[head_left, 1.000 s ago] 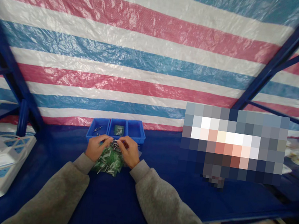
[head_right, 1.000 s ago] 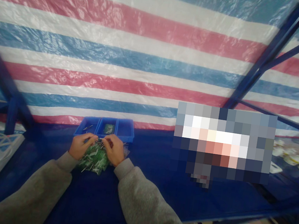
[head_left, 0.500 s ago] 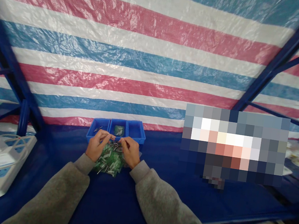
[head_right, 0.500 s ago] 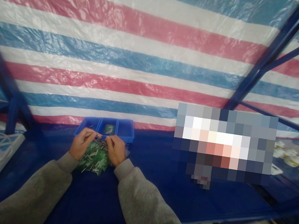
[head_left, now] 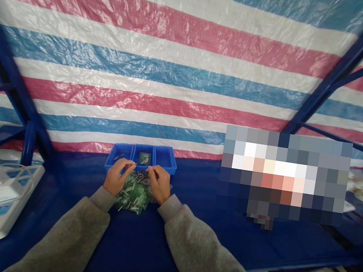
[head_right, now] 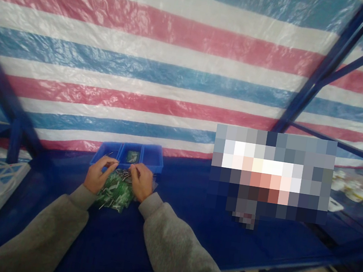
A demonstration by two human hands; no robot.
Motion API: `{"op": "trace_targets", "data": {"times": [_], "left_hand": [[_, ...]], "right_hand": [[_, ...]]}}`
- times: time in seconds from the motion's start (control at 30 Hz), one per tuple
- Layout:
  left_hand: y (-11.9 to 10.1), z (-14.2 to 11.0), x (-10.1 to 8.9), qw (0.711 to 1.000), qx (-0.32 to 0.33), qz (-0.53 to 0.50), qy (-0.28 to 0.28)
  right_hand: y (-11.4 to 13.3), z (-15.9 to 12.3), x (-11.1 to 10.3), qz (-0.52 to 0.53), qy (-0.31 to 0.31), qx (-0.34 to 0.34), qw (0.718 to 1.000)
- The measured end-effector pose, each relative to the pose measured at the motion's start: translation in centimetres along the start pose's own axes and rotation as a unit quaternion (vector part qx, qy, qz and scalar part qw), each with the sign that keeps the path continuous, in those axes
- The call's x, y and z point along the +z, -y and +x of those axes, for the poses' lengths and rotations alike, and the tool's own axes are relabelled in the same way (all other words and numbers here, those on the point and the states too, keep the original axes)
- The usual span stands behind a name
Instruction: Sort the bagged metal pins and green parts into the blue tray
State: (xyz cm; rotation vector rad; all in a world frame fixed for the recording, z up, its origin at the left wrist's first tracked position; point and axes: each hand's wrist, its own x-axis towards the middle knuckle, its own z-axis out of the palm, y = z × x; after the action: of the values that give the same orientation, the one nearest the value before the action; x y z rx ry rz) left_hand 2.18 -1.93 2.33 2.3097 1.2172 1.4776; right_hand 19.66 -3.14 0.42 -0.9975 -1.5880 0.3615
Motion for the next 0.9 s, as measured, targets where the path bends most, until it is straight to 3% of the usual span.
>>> {"op": "trace_targets", "data": {"times": [0.1,0.23,0.5,0.9], "left_hand": [[0.08,-0.01,0.03,1.000,0.024,0.007,0.009],[-0.11,-0.14,0.13,1.000,0.001,0.013,0.000],[-0.43,-0.46,0.42,0.999,-0.028,0.020,-0.014],[-0.42,-0.56,0.28,0.999,-0.043,-0.016,-0.006]], "right_hand": [[0.07,0.02,-0.07,0.000,-0.007,0.005,1.000],[-0.01,-0.02,0.03,0.009,0.002,0.005,1.000],[0.01,-0.45,0.42,0.022,0.096,-0.029,0.995],[-0.28,-0.34,0.54,0.014,0.103,-0.032,0.994]]}}
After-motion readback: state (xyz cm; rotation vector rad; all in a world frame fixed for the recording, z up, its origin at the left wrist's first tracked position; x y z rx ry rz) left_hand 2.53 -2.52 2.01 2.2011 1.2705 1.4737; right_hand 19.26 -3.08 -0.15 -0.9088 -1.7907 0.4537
